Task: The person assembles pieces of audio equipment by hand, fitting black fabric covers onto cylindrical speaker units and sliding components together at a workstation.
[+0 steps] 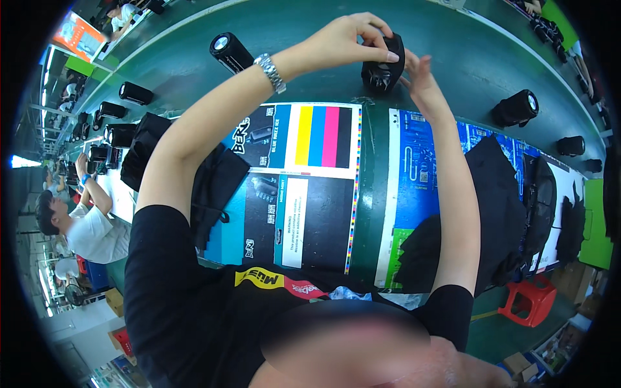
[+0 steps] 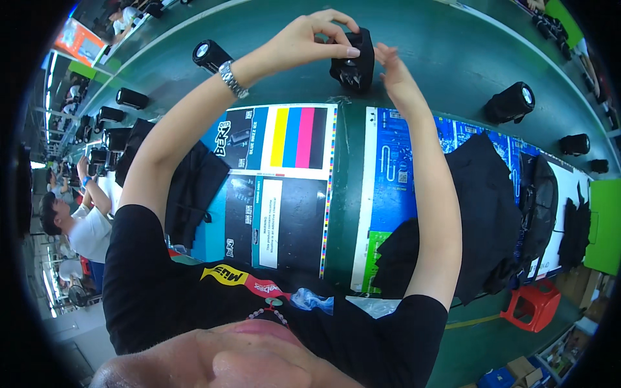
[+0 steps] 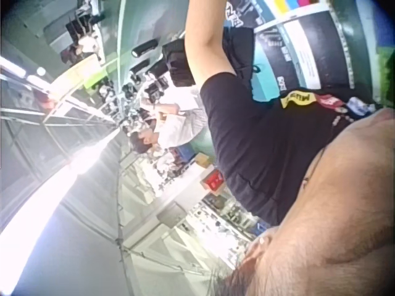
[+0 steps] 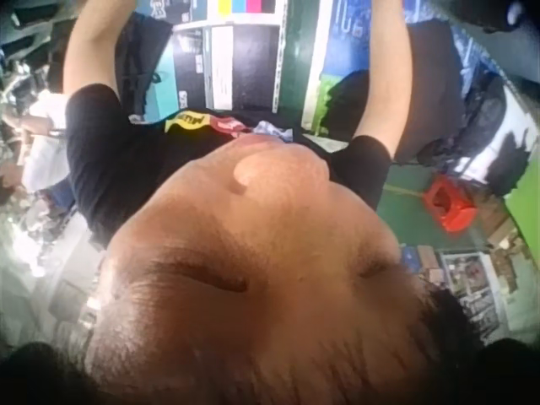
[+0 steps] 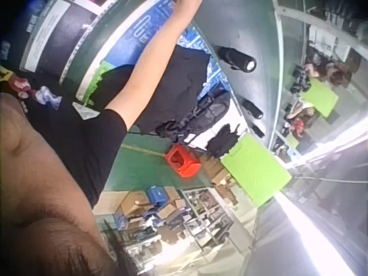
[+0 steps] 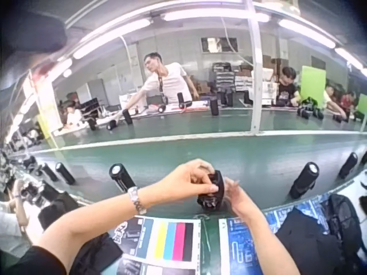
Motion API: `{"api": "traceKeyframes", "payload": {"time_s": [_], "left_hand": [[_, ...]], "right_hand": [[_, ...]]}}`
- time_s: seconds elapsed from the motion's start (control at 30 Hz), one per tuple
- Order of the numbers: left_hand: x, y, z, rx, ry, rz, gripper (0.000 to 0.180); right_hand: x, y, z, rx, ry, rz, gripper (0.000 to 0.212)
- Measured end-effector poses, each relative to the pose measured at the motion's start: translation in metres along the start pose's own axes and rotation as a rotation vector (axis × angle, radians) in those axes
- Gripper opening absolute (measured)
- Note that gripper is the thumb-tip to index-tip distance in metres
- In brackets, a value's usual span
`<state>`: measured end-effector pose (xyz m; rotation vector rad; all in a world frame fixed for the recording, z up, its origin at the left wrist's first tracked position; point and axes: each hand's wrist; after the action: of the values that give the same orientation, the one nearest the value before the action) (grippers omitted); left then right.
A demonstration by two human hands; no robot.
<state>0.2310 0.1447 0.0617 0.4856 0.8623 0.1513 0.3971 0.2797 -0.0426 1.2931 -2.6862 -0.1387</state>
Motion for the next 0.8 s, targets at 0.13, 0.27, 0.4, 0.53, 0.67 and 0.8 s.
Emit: {"api": "traceKeyframes", "payload": {"time_s": [0.13,0.27,0.4,0.53,0.67,0.8], "left_hand": [[-0.003,0.002,-0.008,-0.462,-0.759,0.144,0.040],[0.044,0.028,-0.039,-0.450,-1.189,0.517,0.053],[0.079,0.015,-0.021,-0.449,-1.151,0.435,0.068],[0.095,0.023,-0.036,-0.337,-1.217,0.510,0.068],[0.122,0.033,-0.062,-0.446,-1.253,0.525,0.057],[0.132,0.029,-0.070,-0.573,-1.271,0.731,0.047]], "right_hand": [[0.013,0.024,-0.025,0.239,0.211,0.262,0.099],[0.043,0.052,-0.028,0.224,0.298,0.526,0.078],[0.051,0.038,-0.021,-0.117,0.209,0.712,0.060],[0.032,0.048,-0.005,-0.184,0.091,0.653,0.057],[0.002,0.064,0.039,-0.055,0.050,0.633,0.044],[-0.001,0.066,0.050,-0.132,0.133,0.669,0.031]]}}
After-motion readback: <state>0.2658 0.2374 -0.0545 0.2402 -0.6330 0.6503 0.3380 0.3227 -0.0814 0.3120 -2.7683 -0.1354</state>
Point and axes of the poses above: each hand's wrist, its own y-axis towards the middle knuckle, its own x-axis out of the palm, z = x × y, and after that the axes turned 2 degrees about -y, right-handed
